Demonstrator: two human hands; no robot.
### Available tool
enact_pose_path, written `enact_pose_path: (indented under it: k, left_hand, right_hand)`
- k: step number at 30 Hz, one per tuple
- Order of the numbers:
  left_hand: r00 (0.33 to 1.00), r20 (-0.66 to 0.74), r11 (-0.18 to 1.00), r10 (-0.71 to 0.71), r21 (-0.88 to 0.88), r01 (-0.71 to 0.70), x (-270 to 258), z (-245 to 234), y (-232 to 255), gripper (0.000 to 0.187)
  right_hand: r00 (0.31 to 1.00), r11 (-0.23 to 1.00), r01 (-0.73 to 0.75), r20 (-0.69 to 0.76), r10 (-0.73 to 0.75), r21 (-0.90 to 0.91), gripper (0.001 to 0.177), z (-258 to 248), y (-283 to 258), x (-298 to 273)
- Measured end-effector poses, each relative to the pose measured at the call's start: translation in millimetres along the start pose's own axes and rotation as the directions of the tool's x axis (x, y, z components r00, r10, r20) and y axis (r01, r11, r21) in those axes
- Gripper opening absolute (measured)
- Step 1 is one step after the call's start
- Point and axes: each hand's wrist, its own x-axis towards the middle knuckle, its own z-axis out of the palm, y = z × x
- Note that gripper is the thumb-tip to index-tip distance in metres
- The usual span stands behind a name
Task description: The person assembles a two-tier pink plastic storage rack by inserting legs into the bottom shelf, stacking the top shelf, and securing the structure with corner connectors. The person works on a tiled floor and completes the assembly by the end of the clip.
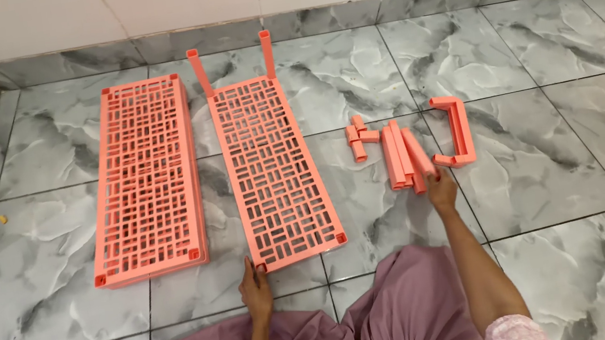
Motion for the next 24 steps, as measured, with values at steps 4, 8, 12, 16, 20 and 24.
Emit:
enact_pose_path:
  k: [4, 8, 12, 16, 20, 24]
  left_hand:
    - [0.995, -0.08, 0.998, 0.059, -0.018, -0.061, -17, -4, -1, 0.051]
    - [0.968, -0.143, 0.978, 0.207, 0.043, -0.203, -35, -13, 6, 0.043]
    - [0.948, -0.141, 0.958, 0.286, 0.049, -0.282, -35, -14, 24, 0.046]
    - [0.913, -0.183, 0.92, 0.364, -0.081, -0.383, -41, -30, 32, 0.051]
    - [0.92, -0.127, 0.908, 0.371, -0.157, -0.388, -35, -52, 45, 0.052]
    - [0.884, -0.076, 0.857, 0.461, -0.219, -0.466, -24, -72, 63, 0.058]
  right_hand:
    - [0.998, 0.98, 0.039, -0.061, -0.027, 0.197, 0.035, -19, -12, 3]
    - [0.967, 0.904, 0.241, -0.006, -0.255, 0.353, 0.039, -32, -76, -10]
    - [0.699, 0.766, 0.361, 0.389, -0.599, 0.531, 0.04, -36, -172, -61]
    - [0.475, 0.818, 0.385, 0.668, -0.573, 0.428, 0.041, -35, -258, -121]
    - [0.3, 0.64, 0.607, 0.61, -0.733, 0.471, 0.036, -32, -307, -163]
    - [0.258, 0.57, 0.72, 0.609, -0.75, 0.397, 0.029, -23, -328, -181]
